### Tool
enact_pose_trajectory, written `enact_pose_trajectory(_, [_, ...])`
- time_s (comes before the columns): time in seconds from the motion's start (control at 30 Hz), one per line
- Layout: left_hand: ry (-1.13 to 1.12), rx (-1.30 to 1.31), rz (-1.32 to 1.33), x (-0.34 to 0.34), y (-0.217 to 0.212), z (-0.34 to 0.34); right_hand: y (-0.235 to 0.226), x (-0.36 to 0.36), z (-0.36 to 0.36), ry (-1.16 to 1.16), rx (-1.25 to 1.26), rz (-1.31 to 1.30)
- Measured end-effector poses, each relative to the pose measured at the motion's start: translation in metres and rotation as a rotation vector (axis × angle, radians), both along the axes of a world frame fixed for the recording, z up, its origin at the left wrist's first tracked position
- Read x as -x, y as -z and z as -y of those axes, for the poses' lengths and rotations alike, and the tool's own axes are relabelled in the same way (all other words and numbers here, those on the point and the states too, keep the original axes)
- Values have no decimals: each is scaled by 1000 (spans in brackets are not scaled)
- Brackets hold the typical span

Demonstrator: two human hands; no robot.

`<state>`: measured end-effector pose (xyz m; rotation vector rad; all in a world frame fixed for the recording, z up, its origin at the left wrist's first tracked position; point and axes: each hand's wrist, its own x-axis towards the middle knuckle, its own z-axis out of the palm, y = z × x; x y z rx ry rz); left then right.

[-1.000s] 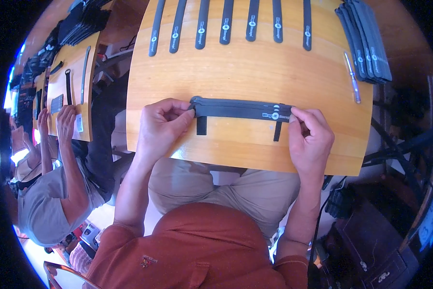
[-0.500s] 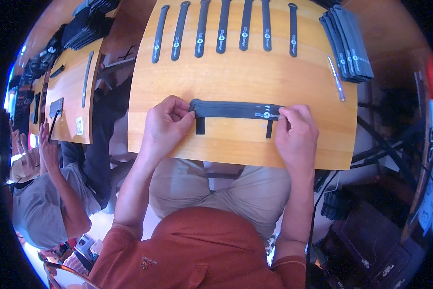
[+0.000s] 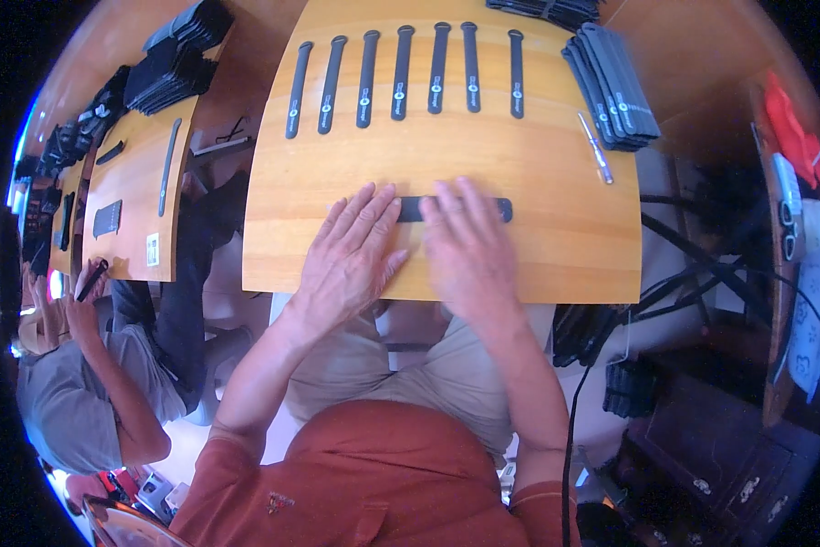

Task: The person aligns and stacks several black straps on top of each other on a wooden surface.

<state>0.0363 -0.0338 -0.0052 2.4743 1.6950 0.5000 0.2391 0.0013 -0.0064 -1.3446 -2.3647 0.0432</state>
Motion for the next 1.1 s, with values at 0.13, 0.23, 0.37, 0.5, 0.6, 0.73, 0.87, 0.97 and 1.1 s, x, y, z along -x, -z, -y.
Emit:
enact_pose_trajectory(0.13, [25, 21, -20, 4, 9, 6, 15, 3, 8, -78, 159, 16])
enact_pose_trajectory(0.23, [67, 50, -24, 8, 6, 4, 15, -3, 8, -91, 197, 12])
enact_pose_trajectory(0.37, [59, 61, -23, 10, 3, 6, 16, -22, 7, -13, 170, 58])
enact_pose_trajectory(0.5, [43, 50, -32, 11, 5, 9, 20, -49, 5, 90, 148, 44])
enact_pose_trajectory(0.6, [-4, 76, -42, 23, 3, 16, 17, -51, 5, 63, 156, 66])
enact_pose_trajectory(0.73, [-12, 80, -57, 35, 2, 23, 6, -51, -1, 52, 118, 36])
enact_pose_trajectory(0.87, [-8, 113, -71, 39, 4, 24, -21, -41, -33, 196, 252, -141])
enact_pose_trajectory(0.97, [-10, 101, -67, 38, 2, 25, -9, -38, -89, 342, 68, -168])
enact_pose_trajectory(1.1, [-1, 83, -54, 38, 3, 25, 0, -29, -153, 475, 2, -174])
